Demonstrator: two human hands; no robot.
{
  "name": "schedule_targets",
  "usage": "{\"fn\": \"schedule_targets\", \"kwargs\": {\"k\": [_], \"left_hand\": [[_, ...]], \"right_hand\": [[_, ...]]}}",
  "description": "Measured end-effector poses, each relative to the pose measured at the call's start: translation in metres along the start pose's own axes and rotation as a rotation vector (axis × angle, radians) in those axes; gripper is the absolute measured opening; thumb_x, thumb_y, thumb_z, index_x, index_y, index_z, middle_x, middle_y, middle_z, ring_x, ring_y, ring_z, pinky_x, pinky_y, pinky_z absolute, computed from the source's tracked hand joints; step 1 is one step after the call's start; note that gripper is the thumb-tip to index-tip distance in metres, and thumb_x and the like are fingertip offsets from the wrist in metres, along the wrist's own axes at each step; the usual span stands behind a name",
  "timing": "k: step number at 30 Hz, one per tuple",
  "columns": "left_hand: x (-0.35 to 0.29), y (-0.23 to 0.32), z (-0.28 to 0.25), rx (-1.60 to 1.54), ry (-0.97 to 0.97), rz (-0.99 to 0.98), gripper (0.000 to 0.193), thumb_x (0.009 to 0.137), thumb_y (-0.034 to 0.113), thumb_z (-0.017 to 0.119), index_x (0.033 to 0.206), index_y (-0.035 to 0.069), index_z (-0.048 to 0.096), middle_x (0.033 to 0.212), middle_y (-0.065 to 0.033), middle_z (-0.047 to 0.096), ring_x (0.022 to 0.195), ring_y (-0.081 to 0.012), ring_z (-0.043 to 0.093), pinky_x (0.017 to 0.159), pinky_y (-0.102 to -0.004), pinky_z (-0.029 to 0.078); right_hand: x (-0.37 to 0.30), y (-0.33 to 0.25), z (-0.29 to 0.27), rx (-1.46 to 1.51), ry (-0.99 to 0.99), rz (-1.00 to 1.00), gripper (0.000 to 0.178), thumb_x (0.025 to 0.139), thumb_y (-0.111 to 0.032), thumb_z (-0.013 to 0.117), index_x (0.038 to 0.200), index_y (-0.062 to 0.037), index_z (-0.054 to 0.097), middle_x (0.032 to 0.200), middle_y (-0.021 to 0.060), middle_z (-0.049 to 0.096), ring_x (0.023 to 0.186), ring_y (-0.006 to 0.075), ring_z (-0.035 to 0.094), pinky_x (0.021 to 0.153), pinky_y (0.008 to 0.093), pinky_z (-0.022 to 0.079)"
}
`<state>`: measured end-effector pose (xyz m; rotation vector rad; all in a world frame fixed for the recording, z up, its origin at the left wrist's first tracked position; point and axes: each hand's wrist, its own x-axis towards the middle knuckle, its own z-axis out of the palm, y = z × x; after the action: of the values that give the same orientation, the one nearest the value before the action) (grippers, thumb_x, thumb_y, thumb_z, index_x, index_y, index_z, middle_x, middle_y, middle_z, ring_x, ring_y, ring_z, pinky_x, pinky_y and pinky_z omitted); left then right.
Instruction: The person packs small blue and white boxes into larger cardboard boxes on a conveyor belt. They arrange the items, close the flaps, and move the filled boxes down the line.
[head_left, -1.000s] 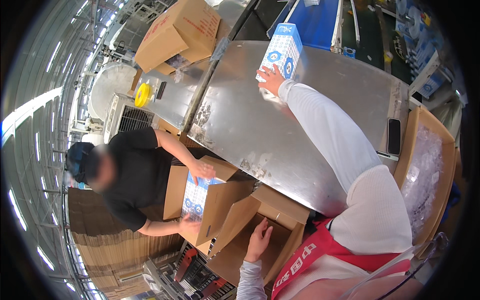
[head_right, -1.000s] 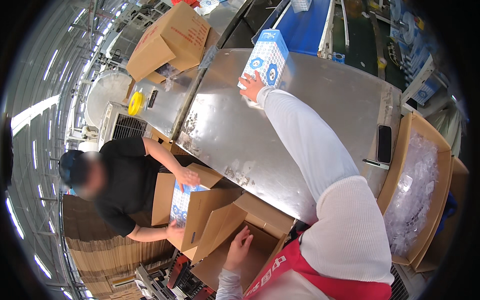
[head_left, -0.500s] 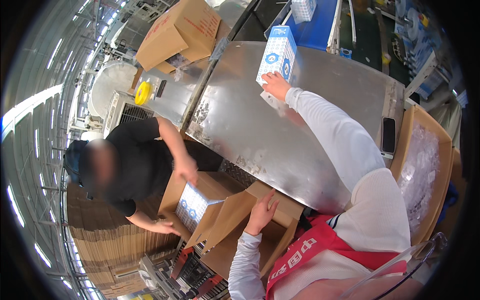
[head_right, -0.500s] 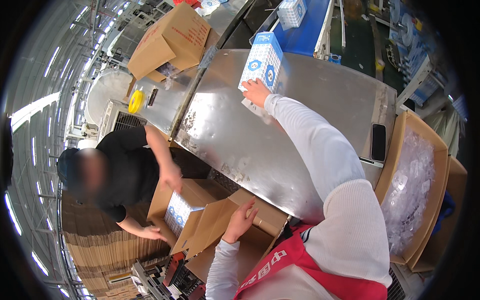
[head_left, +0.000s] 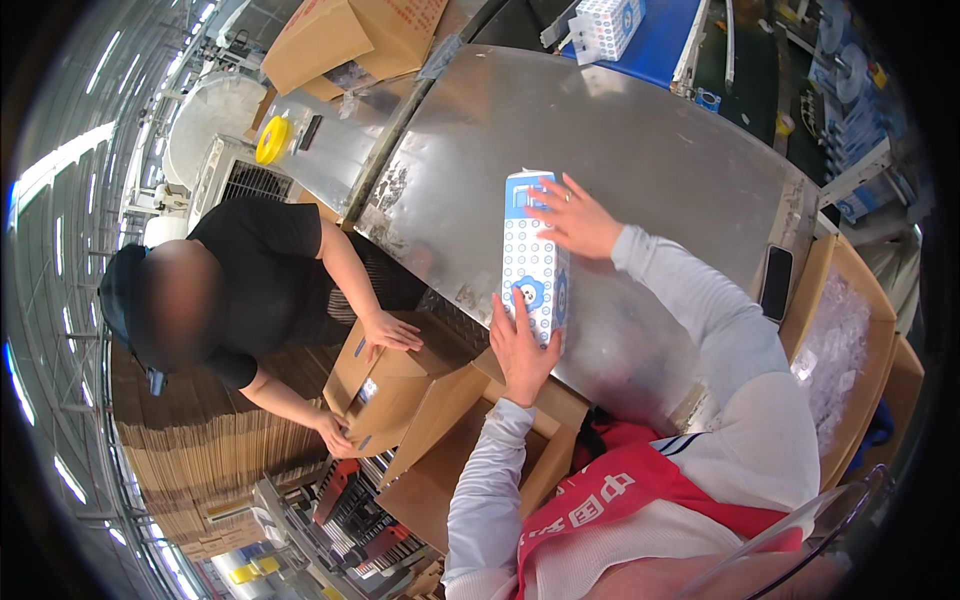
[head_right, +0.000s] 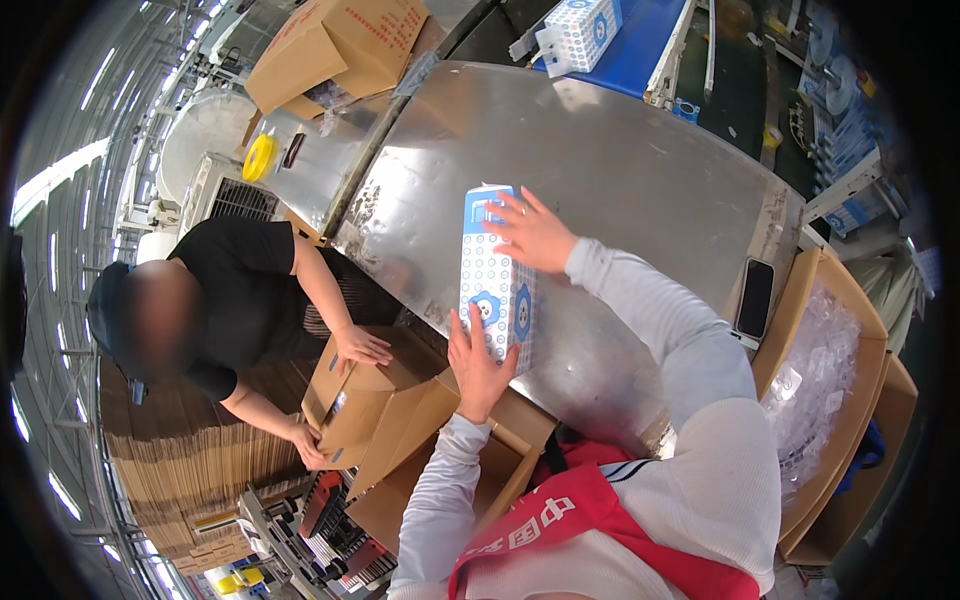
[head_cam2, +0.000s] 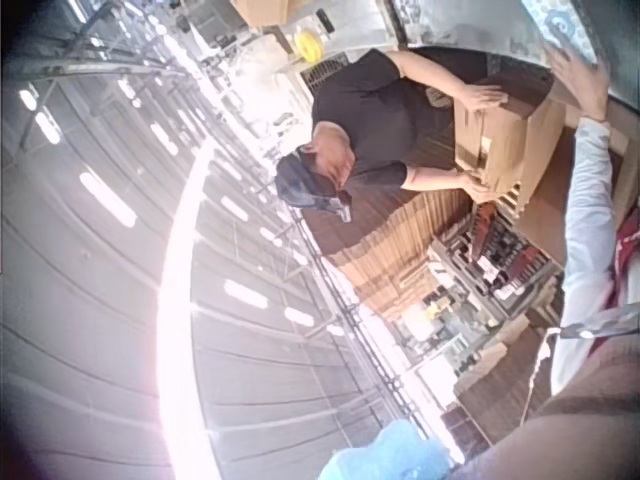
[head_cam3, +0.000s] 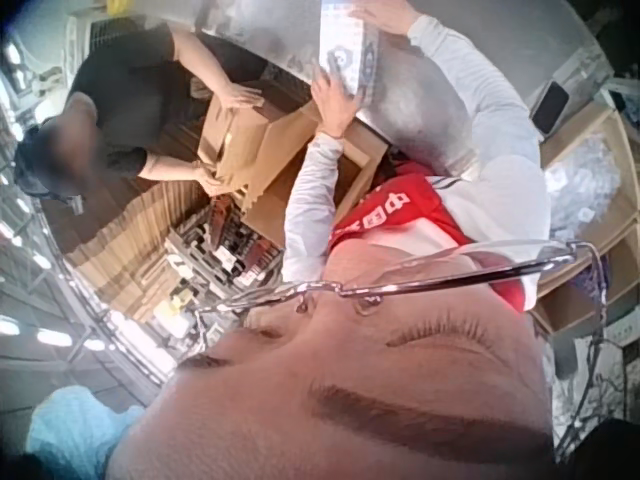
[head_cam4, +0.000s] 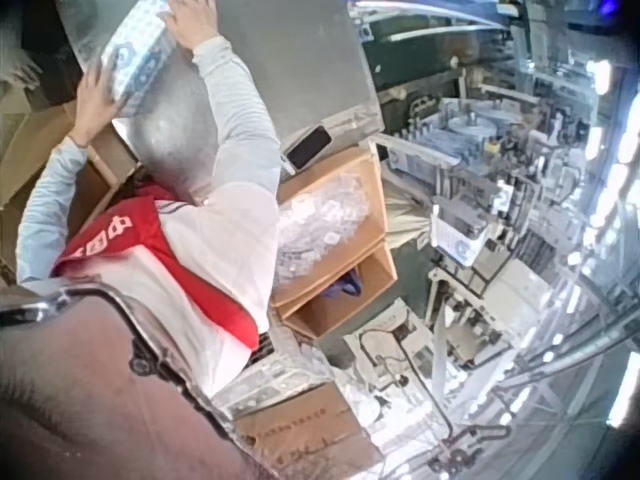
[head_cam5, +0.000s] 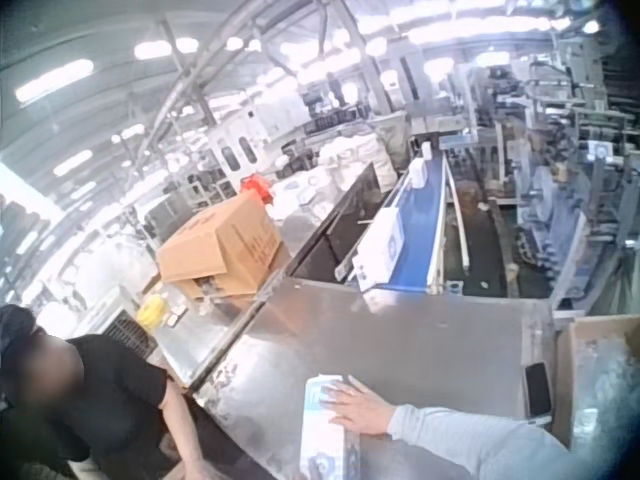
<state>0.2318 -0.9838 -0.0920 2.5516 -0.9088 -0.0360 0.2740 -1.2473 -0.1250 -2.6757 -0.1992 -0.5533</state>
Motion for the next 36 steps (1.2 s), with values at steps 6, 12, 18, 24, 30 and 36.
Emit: {"fn": "schedule_targets", "kwargs": {"k": [6, 12, 18, 24, 30, 36], "left_hand": [[0.054, 0.013, 0.012, 0.144, 0.068, -0.165, 0.115, 0.062, 0.035, 0.085, 0.151, -0.001, 0.022, 0.123, -0.0241, 0.045, 0.11, -0.0424, 0.047, 0.096, -0.0497, 0.039], [0.104, 0.023, -0.011, -0.183, -0.038, -0.314, 0.108, 0.063, 0.025, 0.086, 0.147, -0.005, 0.025, 0.124, -0.024, 0.05, 0.116, -0.0389, 0.05, 0.1, -0.0437, 0.042], [-0.033, -0.021, -0.082, -0.674, 0.09, -0.205, 0.09, 0.07, 0.007, 0.082, 0.142, -0.005, 0.029, 0.135, -0.0189, 0.043, 0.125, -0.0281, 0.046, 0.105, -0.0393, 0.037], [-0.101, -0.041, -0.116, -0.606, 0.081, -0.341, 0.08, 0.072, 0.008, 0.082, 0.137, -0.004, 0.038, 0.134, -0.0154, 0.051, 0.122, -0.0244, 0.053, 0.102, -0.0383, 0.042], [-0.149, -0.041, -0.18, -0.691, 0.049, -0.576, 0.098, 0.066, 0.005, 0.086, 0.142, -0.003, 0.025, 0.134, -0.015, 0.047, 0.123, -0.0226, 0.05, 0.104, -0.0351, 0.041], [-0.233, -0.052, -0.198, -0.514, 0.109, -0.555, 0.087, 0.063, 0.009, 0.086, 0.136, 0.0, 0.039, 0.124, -0.0115, 0.049, 0.121, -0.0239, 0.048, 0.104, -0.036, 0.038]], "right_hand": [[0.052, 0.051, 0.042, 1.036, 0.253, 0.534, 0.052, 0.092, -0.031, 0.068, 0.135, -0.0043, 0.054, 0.127, 0.0174, 0.063, 0.119, 0.0265, 0.058, 0.101, 0.0364, 0.045], [0.048, 0.095, 0.054, 1.164, -0.19, 0.836, 0.071, 0.099, -0.063, 0.038, 0.112, -0.0004, 0.068, 0.108, 0.0087, 0.068, 0.103, 0.0193, 0.06, 0.097, 0.0348, 0.043], [0.112, 0.125, -0.056, -0.374, -0.131, 0.099, 0.108, 0.062, -0.037, 0.087, 0.153, -0.0225, 0.031, 0.154, 0.0118, 0.035, 0.141, 0.0341, 0.035, 0.112, 0.0541, 0.029], [0.173, 0.136, -0.025, -0.737, -0.5, 0.206, 0.121, 0.066, -0.037, 0.086, 0.158, -0.0204, 0.01, 0.158, 0.0048, 0.031, 0.15, 0.027, 0.019, 0.118, 0.0629, 0.001], [0.153, 0.0, 0.017, -0.305, -0.442, -0.077, 0.138, 0.051, -0.048, 0.09, 0.158, -0.0189, 0.009, 0.155, 0.0205, 0.031, 0.142, 0.0389, 0.034, 0.112, 0.0704, 0.008], [0.1, -0.008, -0.017, 0.4, -0.732, 0.473, 0.119, 0.067, -0.053, 0.081, 0.158, -0.0199, 0.013, 0.131, 0.0134, 0.061, 0.118, 0.0259, 0.061, 0.098, 0.0349, 0.048]]}}
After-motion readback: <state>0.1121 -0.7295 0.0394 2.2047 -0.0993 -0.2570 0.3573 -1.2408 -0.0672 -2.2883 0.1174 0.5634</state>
